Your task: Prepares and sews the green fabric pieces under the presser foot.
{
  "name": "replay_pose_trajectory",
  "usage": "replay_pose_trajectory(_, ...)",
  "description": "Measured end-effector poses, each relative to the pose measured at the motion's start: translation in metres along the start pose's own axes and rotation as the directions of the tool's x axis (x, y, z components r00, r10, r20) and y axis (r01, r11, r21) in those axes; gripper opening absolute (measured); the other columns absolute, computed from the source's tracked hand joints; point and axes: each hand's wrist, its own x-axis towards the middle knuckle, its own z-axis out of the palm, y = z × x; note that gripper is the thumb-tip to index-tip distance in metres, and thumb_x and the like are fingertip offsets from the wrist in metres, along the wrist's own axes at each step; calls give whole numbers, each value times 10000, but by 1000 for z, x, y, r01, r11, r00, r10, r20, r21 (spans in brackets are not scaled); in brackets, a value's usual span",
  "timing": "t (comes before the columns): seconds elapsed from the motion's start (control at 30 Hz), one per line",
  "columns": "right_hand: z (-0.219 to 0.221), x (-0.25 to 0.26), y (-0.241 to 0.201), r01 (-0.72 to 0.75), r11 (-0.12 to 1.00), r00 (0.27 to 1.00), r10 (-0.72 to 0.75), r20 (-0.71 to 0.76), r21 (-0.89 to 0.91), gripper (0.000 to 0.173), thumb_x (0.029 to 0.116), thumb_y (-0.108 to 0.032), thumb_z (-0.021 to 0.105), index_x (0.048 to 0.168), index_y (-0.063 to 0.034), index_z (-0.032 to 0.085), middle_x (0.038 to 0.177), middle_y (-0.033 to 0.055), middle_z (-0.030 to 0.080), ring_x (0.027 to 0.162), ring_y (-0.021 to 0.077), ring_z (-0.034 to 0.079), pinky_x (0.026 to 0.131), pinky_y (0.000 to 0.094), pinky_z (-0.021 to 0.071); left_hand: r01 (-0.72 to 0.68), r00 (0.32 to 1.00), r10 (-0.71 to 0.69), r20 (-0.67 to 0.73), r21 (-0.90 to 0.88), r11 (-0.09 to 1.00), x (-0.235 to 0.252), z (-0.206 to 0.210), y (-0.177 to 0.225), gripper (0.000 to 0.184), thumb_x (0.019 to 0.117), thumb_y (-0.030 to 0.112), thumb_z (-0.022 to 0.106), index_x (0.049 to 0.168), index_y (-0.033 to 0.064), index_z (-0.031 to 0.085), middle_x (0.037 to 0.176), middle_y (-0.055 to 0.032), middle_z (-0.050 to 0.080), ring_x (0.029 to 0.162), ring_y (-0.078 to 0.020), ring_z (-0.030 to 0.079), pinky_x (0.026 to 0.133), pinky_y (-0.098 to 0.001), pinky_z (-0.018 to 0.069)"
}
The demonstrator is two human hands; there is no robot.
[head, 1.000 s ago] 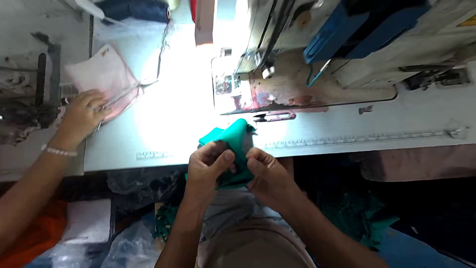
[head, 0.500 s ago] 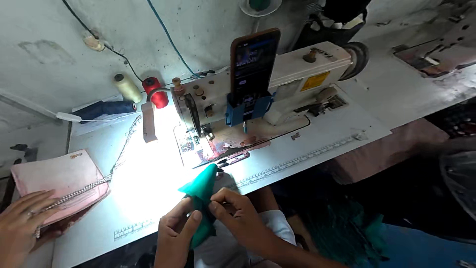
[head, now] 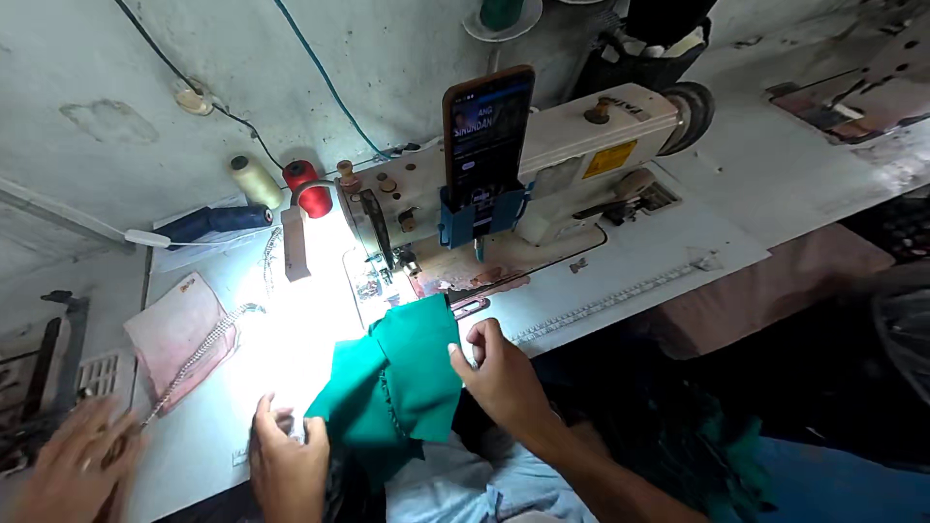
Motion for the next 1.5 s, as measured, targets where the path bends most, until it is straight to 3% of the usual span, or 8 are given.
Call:
replay_pose_trajectory(0.07, 10, -7, -9, 256, 963, 966, -258, -25, -85, 207, 947, -229, 671, 1015, -36, 703, 879, 87, 708, 751, 200, 705, 645, 362, 605, -225, 972, 229, -46, 83, 971, -1, 9, 6, 470, 877, 143, 595, 1275, -106, 590, 1205, -323, 625, 1145, -494, 595, 978, -608, 475)
replay_pose_trajectory(0.2, 46, -6, -13, 553, 828, 823, -526, 217, -89, 207, 1003, -220, 595, 1147, -153, 729, 1069, 60, 703, 1009, 247, 677, 795, 379, 590, -604, 783, 612, 112, -103, 791, 15, 41, 10, 251, 927, 177, 542, 1046, 117, 755, 1100, -68, 731, 1061, -234, 690, 909, -413, 573)
replay_pose_trajectory(0.37, 52, 2, -9, 524, 811, 841, -445, 307, -259, 390, 1008, -291, 560, 1354, -142, 665, 1340, 115, 649, 1156, 315, 650, 873, 431, 579, -361, 931, 326, 161, 297, 884, 36, 54, 0, 571, 1040, 467, 440, 1326, 26, 663, 1328, -258, 639, 1255, -485, 588, 1027, -652, 457)
replay_pose_trajectory(0.57, 53, 4, -17, 534, 811, 830, -449, 332, -237, 355, 992, -285, 576, 1299, -149, 690, 1297, 81, 666, 1177, 291, 631, 884, 432, 559, -337, 939, 342, 21, 239, 911, 57, 57, -1, 417, 1034, 362, 502, 993, 34, 757, 959, -188, 715, 964, -398, 691, 856, -590, 526)
replay_pose_trajectory(0.7, 51, 6, -14, 547, 802, 818, -450, 357, -241, 350, 993, -297, 577, 1293, -162, 693, 1317, 66, 659, 1192, 288, 623, 893, 435, 554, -140, 961, 199, -194, 282, 949, 66, 41, 10, 328, 1046, 182, 498, 1164, -53, 694, 1191, -307, 646, 1130, -489, 622, 947, -614, 480)
replay_pose_trajectory(0.87, 64, 11, -24, 503, 843, 859, -464, 215, -190, 342, 994, -387, 580, 1143, -128, 746, 953, 51, 709, 910, 230, 680, 756, 364, 565, -596, 803, 589, 94, 94, 797, 45, 61, 7, 264, 983, 178, 553, 1127, 110, 764, 1135, -119, 716, 1098, -310, 672, 923, -460, 554)
replay_pose_trajectory(1.2, 64, 54, -77, 163, 954, 852, -8, 523, -252, 408, 1040, -361, 499, 1218, -18, 631, 1158, 181, 684, 1071, 338, 688, 836, 496, 557, -535, 841, 533, 94, -7, 845, 39, 74, -7, 385, 1013, 299, 494, 1247, 115, 738, 1327, -78, 683, 1288, -271, 597, 1095, -484, 442)
replay_pose_trajectory(1.5, 77, 58, -77, 240, 933, 906, -115, 408, -269, 347, 1038, -293, 507, 1199, -37, 679, 1081, 174, 700, 977, 352, 704, 762, 521, 566, -508, 861, 501, 90, 112, 854, 39, 73, -1, 455, 1024, 342, 490, 1292, 39, 698, 1347, -148, 667, 1284, -329, 607, 1087, -506, 458)
